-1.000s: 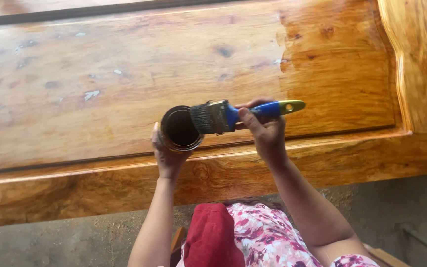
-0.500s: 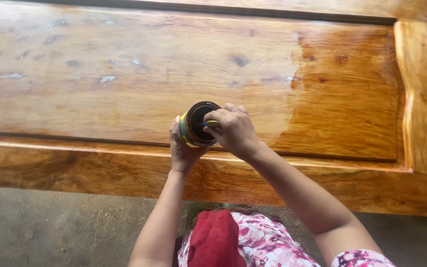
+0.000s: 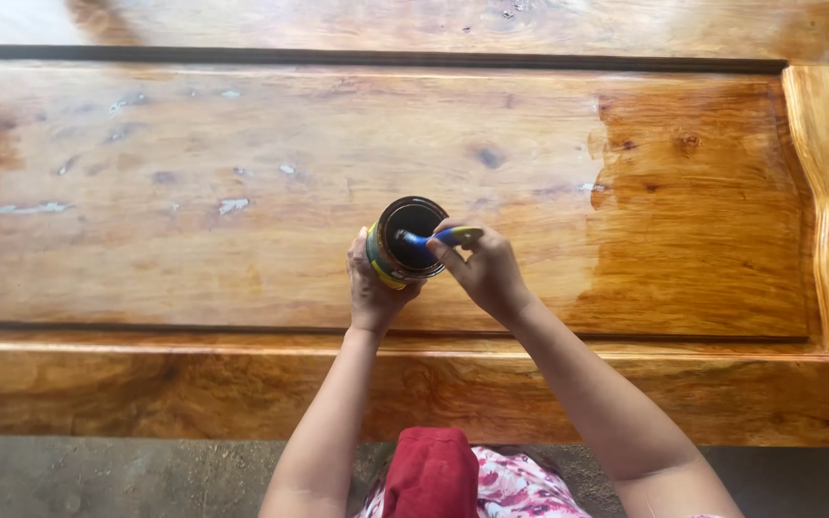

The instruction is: Apply wood stain or varnish to the surface of a large wooden door using a paintbrush.

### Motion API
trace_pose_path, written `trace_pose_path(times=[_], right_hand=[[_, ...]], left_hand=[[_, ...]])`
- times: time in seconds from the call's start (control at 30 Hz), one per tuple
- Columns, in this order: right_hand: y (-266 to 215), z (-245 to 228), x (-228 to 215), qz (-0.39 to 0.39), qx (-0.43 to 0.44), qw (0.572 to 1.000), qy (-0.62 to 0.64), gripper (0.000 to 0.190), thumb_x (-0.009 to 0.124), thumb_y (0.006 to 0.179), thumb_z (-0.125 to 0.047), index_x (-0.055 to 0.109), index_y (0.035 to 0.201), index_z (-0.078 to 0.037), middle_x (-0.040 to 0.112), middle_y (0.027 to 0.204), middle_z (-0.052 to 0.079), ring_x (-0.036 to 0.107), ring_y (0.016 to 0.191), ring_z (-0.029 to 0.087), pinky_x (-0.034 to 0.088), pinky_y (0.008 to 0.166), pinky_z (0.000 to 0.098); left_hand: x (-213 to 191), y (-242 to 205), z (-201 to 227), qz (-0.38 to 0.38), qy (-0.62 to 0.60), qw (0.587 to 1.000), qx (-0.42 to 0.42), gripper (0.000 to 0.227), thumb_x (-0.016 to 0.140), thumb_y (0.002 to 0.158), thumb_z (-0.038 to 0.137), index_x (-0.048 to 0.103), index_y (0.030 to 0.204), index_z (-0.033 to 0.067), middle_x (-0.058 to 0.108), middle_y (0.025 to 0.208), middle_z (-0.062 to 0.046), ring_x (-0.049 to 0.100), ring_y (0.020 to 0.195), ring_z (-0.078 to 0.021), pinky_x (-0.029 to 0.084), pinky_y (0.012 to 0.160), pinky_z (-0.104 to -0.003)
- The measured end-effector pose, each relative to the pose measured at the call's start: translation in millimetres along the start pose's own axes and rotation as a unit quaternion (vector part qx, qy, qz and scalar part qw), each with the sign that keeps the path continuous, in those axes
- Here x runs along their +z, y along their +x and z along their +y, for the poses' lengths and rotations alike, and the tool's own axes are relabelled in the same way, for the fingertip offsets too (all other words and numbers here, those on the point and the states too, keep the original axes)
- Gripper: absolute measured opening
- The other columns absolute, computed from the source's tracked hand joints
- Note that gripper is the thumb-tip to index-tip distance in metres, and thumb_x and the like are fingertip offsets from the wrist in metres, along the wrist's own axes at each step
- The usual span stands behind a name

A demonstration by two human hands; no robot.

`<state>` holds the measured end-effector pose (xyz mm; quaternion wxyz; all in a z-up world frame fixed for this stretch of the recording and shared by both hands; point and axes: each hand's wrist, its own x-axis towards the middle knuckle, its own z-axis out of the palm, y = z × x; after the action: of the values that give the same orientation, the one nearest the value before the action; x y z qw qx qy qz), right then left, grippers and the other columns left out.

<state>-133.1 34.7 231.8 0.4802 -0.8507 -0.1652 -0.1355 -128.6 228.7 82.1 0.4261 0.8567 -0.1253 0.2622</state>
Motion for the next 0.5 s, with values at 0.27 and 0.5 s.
trace_pose_path(times=[0.27,0.5], right_hand=[[56.7,12.6,8.4,0.069,-0.079,0.992,-0.068,0.019,0.069,0.104,-0.018,0.059,0.109,-0.003,0.075,0.098,0.011,0.076,0.076,0.021,0.06,0.065,0.0314],[99.5,0.3,-0.3,-0.049,-0.124,0.96,-0.247,0.022,0.071,0.102,-0.024,0.061,0.109,-0.006,0.071,0.081,0.011,0.07,0.063,0.028,0.055,0.053,0.0383]], left_hand=[[19.8,52.3,-56.5,-0.063,0.014,0.998,-0.022,0.126,0.097,0.062,0.033,0.014,0.154,0.0096,0.039,0.146,-0.021,0.038,0.14,-0.0432,0.036,0.116,-0.055],[22.8,81.8,-68.8,-0.058,0.004,0.998,0.016,0.12,0.096,0.066,0.033,0.018,0.154,0.0095,0.039,0.148,-0.022,0.034,0.143,-0.0449,0.029,0.121,-0.058]])
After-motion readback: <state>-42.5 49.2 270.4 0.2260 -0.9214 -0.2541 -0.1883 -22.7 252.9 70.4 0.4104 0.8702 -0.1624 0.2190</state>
